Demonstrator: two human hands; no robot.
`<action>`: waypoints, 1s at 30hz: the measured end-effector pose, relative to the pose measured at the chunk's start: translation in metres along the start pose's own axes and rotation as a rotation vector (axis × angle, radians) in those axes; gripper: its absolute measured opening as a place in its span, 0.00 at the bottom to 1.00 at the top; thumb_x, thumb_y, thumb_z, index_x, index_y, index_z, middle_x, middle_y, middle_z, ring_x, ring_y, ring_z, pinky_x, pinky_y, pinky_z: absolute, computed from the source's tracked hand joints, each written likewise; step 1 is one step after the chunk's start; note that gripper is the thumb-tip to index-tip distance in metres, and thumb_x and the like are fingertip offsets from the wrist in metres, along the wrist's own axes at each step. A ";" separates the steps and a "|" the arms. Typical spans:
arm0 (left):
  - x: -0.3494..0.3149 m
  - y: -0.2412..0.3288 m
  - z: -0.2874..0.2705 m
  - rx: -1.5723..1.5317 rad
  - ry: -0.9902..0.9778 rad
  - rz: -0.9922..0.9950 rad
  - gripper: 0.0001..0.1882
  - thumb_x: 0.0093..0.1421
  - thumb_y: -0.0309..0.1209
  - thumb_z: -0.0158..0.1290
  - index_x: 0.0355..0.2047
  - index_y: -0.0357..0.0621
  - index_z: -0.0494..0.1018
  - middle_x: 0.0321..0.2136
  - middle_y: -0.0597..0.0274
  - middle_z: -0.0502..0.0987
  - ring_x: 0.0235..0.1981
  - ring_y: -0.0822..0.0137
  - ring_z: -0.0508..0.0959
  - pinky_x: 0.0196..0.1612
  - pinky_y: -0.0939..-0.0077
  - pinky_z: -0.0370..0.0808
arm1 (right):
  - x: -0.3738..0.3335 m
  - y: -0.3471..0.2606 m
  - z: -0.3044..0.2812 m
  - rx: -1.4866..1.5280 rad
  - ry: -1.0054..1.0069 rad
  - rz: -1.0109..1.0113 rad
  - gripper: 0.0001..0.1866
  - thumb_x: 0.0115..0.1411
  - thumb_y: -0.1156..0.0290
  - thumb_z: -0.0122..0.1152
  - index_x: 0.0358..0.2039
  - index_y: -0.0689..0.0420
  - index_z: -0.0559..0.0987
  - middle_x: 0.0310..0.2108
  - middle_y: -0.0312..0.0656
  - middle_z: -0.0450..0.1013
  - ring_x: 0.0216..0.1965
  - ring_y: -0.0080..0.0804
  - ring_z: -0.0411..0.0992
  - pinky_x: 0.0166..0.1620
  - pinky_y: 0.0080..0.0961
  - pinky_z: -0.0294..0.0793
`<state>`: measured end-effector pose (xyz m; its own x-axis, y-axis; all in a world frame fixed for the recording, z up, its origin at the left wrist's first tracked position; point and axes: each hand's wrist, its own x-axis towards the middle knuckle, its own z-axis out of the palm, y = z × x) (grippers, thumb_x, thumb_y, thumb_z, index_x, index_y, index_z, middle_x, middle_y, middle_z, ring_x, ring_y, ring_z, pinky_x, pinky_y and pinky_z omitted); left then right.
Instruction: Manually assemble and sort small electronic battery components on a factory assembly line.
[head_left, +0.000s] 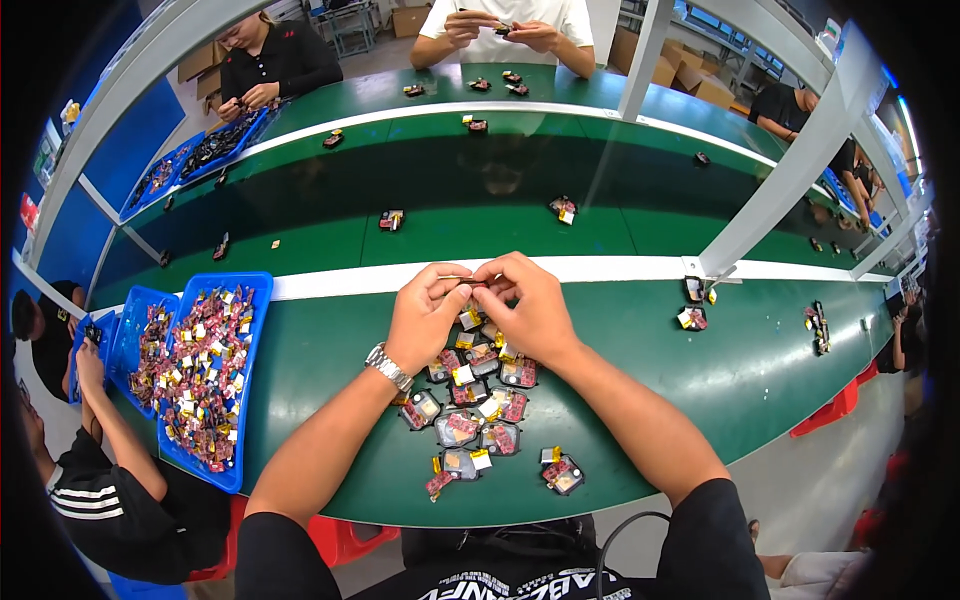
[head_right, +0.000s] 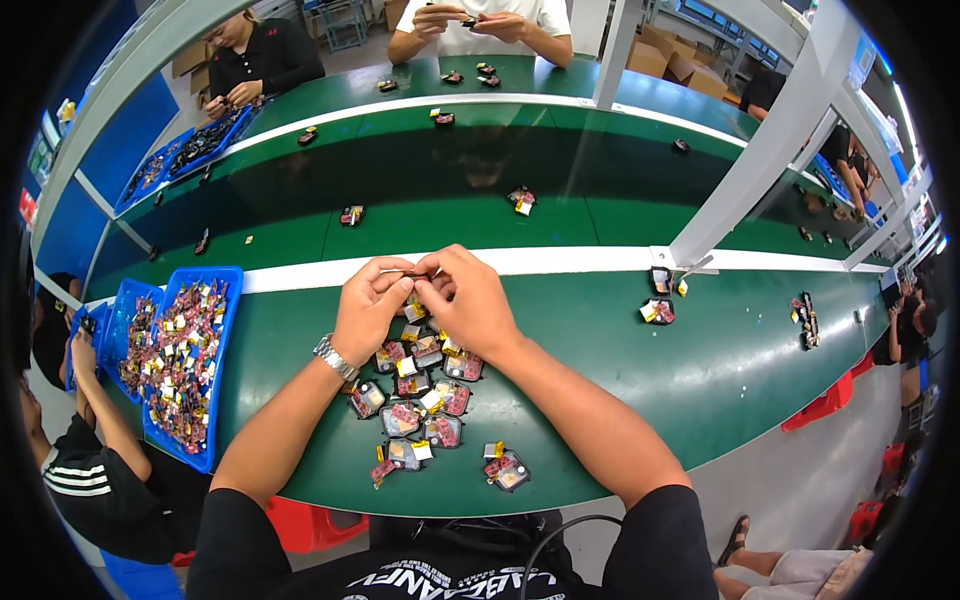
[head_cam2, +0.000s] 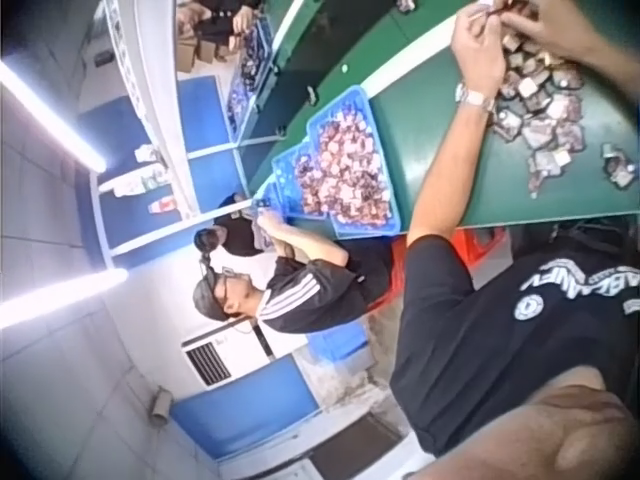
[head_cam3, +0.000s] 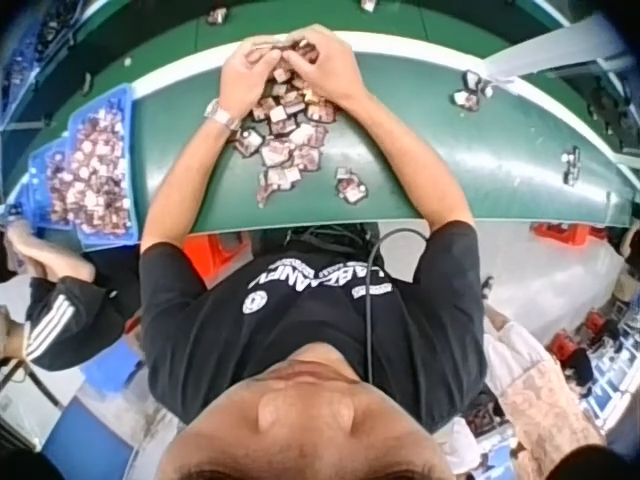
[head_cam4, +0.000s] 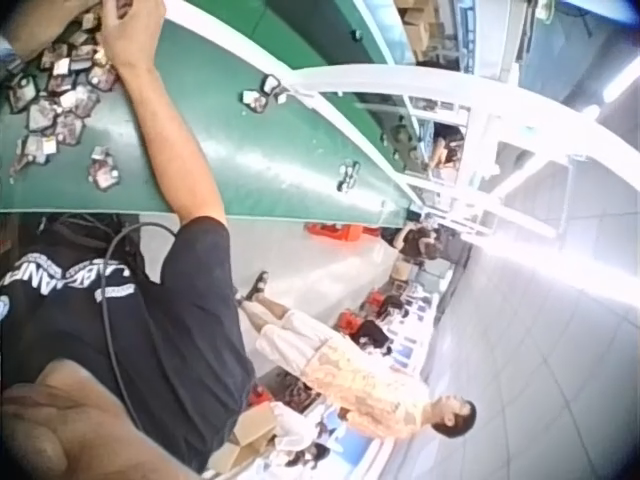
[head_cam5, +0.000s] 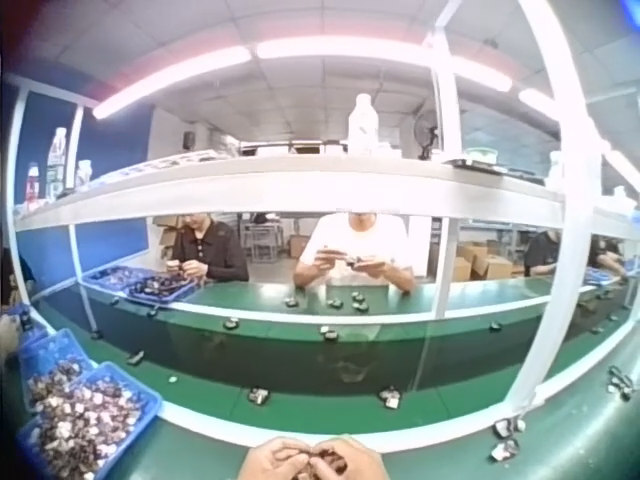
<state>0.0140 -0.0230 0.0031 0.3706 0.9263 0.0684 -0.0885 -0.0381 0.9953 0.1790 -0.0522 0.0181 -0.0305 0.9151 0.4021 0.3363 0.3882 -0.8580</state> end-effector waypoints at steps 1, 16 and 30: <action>0.003 -0.001 0.000 -0.006 0.004 0.004 0.10 0.64 0.22 0.48 0.45 0.35 0.69 0.40 0.58 0.78 0.41 0.72 0.78 0.44 0.79 0.76 | 0.006 0.004 -0.007 0.053 -0.002 0.020 0.07 0.55 0.80 0.62 0.35 0.64 0.77 0.33 0.39 0.73 0.32 0.24 0.76 0.35 0.19 0.77; 0.007 -0.003 -0.018 -0.065 -0.113 0.012 0.08 0.64 0.21 0.45 0.40 0.32 0.71 0.41 0.48 0.78 0.41 0.64 0.80 0.45 0.73 0.77 | 0.081 0.091 -0.128 -0.700 0.265 0.311 0.24 0.52 0.56 0.67 0.40 0.64 0.80 0.41 0.57 0.76 0.43 0.51 0.75 0.49 0.39 0.73; 0.012 0.000 -0.020 -0.147 -0.198 -0.070 0.20 0.71 0.38 0.39 0.50 0.32 0.68 0.42 0.52 0.77 0.36 0.71 0.77 0.41 0.77 0.75 | 0.011 -0.001 -0.044 -0.171 -0.114 -0.057 0.30 0.45 0.75 0.72 0.50 0.57 0.70 0.39 0.42 0.75 0.44 0.38 0.72 0.46 0.31 0.72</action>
<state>0.0002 -0.0041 0.0021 0.5527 0.8329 0.0263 -0.1844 0.0914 0.9786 0.2202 -0.0472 0.0374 -0.1570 0.9022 0.4017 0.4856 0.4247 -0.7641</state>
